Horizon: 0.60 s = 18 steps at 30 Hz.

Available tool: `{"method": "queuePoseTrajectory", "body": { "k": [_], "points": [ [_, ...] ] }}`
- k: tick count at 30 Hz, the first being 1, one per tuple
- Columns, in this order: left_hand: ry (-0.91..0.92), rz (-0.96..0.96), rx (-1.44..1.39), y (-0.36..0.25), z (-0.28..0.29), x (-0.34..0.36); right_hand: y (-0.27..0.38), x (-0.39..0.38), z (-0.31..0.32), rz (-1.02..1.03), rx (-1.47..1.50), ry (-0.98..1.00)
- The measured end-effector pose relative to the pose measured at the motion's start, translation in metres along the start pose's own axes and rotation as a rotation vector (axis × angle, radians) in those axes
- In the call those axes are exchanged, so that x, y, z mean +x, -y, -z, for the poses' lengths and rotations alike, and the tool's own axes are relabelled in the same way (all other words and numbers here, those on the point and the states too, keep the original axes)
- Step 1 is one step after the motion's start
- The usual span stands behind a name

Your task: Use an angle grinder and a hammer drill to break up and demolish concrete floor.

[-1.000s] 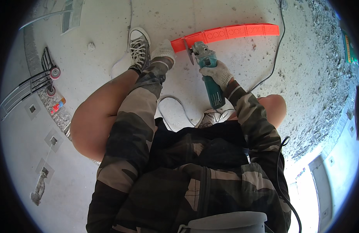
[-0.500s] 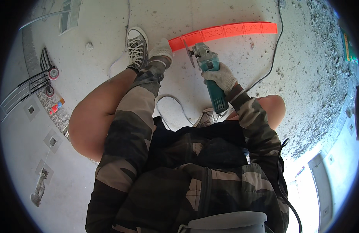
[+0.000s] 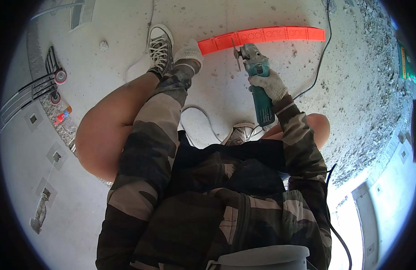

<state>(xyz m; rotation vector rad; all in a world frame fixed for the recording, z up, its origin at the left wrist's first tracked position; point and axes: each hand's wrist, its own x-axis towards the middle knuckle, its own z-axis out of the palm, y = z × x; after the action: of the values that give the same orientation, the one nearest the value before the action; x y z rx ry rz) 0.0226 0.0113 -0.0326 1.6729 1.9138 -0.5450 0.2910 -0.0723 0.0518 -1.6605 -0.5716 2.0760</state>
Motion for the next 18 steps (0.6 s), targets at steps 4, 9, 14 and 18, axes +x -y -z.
{"method": "queuePoseTrajectory", "body": {
  "k": [4, 9, 14, 18],
  "points": [
    [-0.021, 0.013, -0.018, -0.0006, -0.0014, -0.0009, -0.0020, 0.0007, -0.0013, 0.010, -0.023, -0.011],
    [-0.085, 0.009, -0.030, -0.0029, 0.0011, -0.0056, -0.0054, 0.0016, 0.0020, 0.018, 0.001, -0.018],
    [-0.058, -0.005, -0.025, -0.0036, 0.0043, -0.0063, -0.0063, 0.0023, 0.0050, -0.003, -0.004, -0.017],
    [-0.010, 0.016, -0.018, -0.0019, 0.0039, -0.0041, -0.0055, 0.0017, 0.0054, -0.003, 0.005, -0.005]
  ]
}}
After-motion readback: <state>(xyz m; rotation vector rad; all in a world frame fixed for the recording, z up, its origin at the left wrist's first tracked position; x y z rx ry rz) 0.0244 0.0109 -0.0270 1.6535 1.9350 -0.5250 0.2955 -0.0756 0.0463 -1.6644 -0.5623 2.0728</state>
